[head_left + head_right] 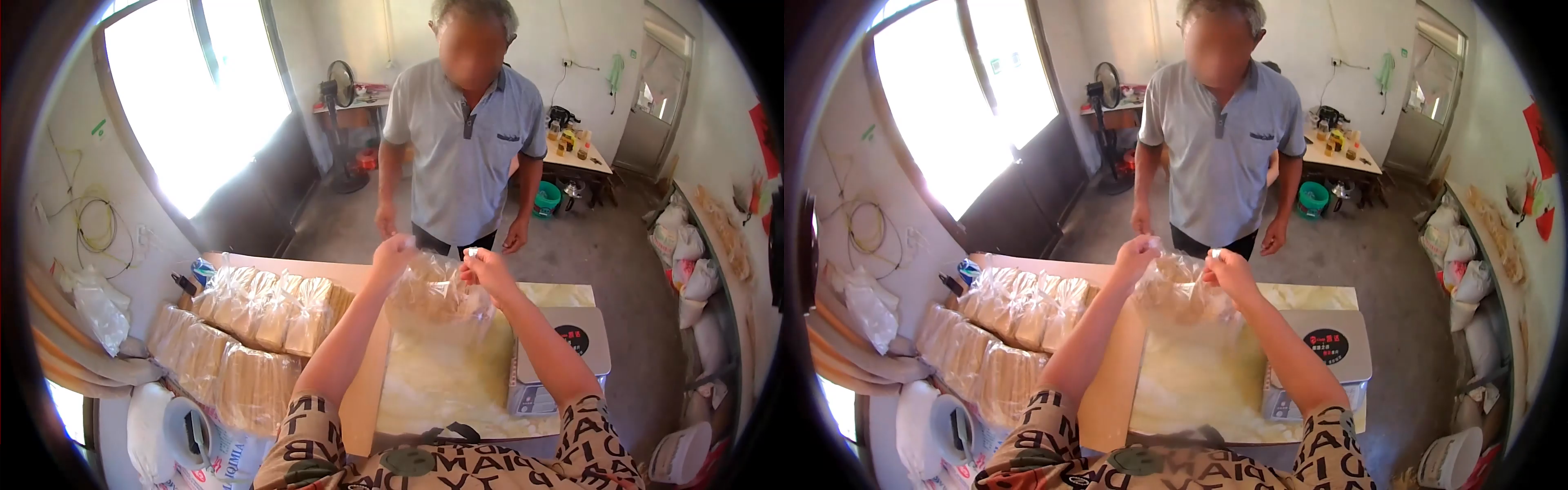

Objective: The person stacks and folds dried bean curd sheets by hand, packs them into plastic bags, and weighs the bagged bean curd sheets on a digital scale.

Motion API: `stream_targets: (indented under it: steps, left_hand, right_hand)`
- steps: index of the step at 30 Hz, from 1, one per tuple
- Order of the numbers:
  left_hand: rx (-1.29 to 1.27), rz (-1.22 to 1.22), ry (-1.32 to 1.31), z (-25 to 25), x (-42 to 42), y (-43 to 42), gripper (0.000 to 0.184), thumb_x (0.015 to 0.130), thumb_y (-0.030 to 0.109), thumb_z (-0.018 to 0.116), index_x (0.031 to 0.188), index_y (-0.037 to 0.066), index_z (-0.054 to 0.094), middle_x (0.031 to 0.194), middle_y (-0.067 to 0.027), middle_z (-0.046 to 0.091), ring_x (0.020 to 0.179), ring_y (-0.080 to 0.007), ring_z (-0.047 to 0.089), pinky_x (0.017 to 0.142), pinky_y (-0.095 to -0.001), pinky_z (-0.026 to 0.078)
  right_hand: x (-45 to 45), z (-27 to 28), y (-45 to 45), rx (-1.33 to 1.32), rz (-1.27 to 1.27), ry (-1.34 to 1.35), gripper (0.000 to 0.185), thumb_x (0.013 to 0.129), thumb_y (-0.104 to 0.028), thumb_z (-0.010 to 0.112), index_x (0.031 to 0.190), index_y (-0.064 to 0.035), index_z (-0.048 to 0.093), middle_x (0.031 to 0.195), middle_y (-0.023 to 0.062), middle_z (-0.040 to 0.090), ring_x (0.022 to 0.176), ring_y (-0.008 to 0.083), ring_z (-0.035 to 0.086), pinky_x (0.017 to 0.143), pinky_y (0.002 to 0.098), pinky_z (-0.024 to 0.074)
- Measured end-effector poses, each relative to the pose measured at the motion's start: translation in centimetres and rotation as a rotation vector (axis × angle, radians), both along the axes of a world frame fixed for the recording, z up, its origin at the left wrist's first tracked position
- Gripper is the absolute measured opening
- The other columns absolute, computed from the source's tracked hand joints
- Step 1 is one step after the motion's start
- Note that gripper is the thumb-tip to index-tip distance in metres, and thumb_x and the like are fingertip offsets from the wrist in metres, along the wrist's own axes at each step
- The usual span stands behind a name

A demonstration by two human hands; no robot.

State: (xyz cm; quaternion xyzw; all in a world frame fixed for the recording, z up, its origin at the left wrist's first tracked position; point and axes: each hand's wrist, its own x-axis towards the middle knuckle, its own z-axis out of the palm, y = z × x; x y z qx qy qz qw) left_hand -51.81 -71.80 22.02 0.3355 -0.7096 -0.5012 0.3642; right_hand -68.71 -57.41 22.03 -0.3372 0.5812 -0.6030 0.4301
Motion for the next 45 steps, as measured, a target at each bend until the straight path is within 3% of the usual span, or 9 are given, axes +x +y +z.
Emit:
stream_targets:
  steps: [5, 11, 13, 19, 23, 29, 32, 38, 45]
  left_hand:
    - [-0.253, 0.033, -0.166, -1.9, -0.2, -1.1, 0.026, 0.075, 0.007, 0.062, 0.100, 0.004, 0.064, 0.074, -0.0037, 0.062, 0.069, -0.0115, 0.057, 0.065, -0.0265, 0.045]
    - [-0.374, 0.192, -0.174, -2.0, 0.5, -3.4, 0.022, 0.075, 0.005, 0.061, 0.097, 0.004, 0.065, 0.079, -0.0066, 0.065, 0.072, -0.0129, 0.060, 0.067, -0.0265, 0.046]
    - [-0.420, 0.255, -0.138, -1.6, 0.9, -3.3, 0.018, 0.074, 0.010, 0.064, 0.090, 0.006, 0.068, 0.079, -0.0115, 0.062, 0.070, -0.0234, 0.063, 0.066, -0.0330, 0.049]
    - [-0.106, 0.206, 0.099, 0.2, 1.3, -1.3, 0.012, 0.075, 0.007, 0.066, 0.087, 0.004, 0.066, 0.075, -0.0085, 0.062, 0.067, -0.0175, 0.062, 0.061, -0.0305, 0.049]
    - [-0.250, 0.232, 0.135, -1.8, 1.8, -2.4, 0.016, 0.078, 0.004, 0.063, 0.093, 0.003, 0.063, 0.076, -0.0055, 0.063, 0.068, -0.0131, 0.060, 0.064, -0.0260, 0.048]
    - [-0.247, 0.191, 0.160, -3.0, 3.1, -2.3, 0.020, 0.079, 0.003, 0.061, 0.099, 0.005, 0.061, 0.084, -0.0056, 0.062, 0.073, -0.0125, 0.059, 0.067, -0.0255, 0.047]
    - [-0.566, 0.333, 0.061, -2.3, 4.2, -1.2, 0.020, 0.079, 0.001, 0.061, 0.099, 0.005, 0.061, 0.090, -0.0051, 0.059, 0.073, -0.0126, 0.060, 0.068, -0.0267, 0.047]
    - [-0.403, 0.038, 0.430, 7.5, 5.1, 4.5, 0.019, 0.086, 0.000, 0.054, 0.105, -0.005, 0.053, 0.120, -0.0113, 0.042, 0.091, -0.0162, 0.057, 0.072, -0.0260, 0.055]
    - [-0.597, -0.144, 0.630, 16.9, 12.4, 10.0, 0.024, 0.085, 0.002, 0.056, 0.108, -0.004, 0.053, 0.122, -0.0137, 0.044, 0.100, -0.0176, 0.054, 0.080, -0.0311, 0.052]
  right_hand:
    - [-0.7, -2.2, 0.2, 0.100, -0.089, 0.510, 0.035, 0.085, -0.017, 0.055, 0.116, -0.0003, 0.055, 0.073, 0.0035, 0.060, 0.068, 0.0091, 0.059, 0.064, 0.0265, 0.0457]
    - [-3.4, -2.7, -0.2, -0.033, -0.386, 0.982, 0.027, 0.081, -0.019, 0.057, 0.102, -0.0034, 0.063, 0.073, 0.0098, 0.063, 0.065, 0.0172, 0.062, 0.063, 0.0298, 0.0463]
    - [-3.6, -1.8, 0.3, 0.048, -0.372, 0.952, 0.024, 0.081, -0.019, 0.057, 0.098, -0.0039, 0.064, 0.072, 0.0105, 0.063, 0.065, 0.0180, 0.062, 0.062, 0.0304, 0.0465]
    - [-4.9, -3.5, 0.1, 0.106, -0.305, 0.673, 0.017, 0.079, -0.016, 0.057, 0.088, -0.0023, 0.062, 0.068, 0.0075, 0.063, 0.066, 0.0138, 0.062, 0.061, 0.0284, 0.0472]
    - [-3.4, -3.0, 1.5, -0.089, -0.298, 0.302, 0.017, 0.082, -0.010, 0.055, 0.094, 0.0022, 0.059, 0.079, 0.0065, 0.064, 0.069, 0.0109, 0.061, 0.064, 0.0254, 0.0481]
    - [-2.1, -3.3, 4.5, -0.205, -0.379, 0.439, 0.023, 0.083, -0.008, 0.056, 0.103, 0.0039, 0.058, 0.089, 0.0084, 0.064, 0.083, 0.0146, 0.062, 0.076, 0.0256, 0.0479]
    - [-0.8, -3.0, 7.1, -0.225, -0.433, 0.428, 0.023, 0.082, -0.012, 0.058, 0.102, 0.0006, 0.059, 0.092, 0.0106, 0.065, 0.087, 0.0177, 0.062, 0.078, 0.0285, 0.0477]
    - [1.8, -5.6, 13.9, -0.014, -0.418, 0.561, 0.022, 0.084, -0.014, 0.059, 0.101, -0.0007, 0.060, 0.090, 0.0081, 0.065, 0.084, 0.0140, 0.061, 0.077, 0.0267, 0.0465]
    - [11.2, -13.1, 21.9, 0.333, -0.198, 0.657, 0.019, 0.085, -0.018, 0.058, 0.098, -0.0048, 0.063, 0.084, 0.0065, 0.065, 0.079, 0.0143, 0.061, 0.072, 0.0284, 0.0469]
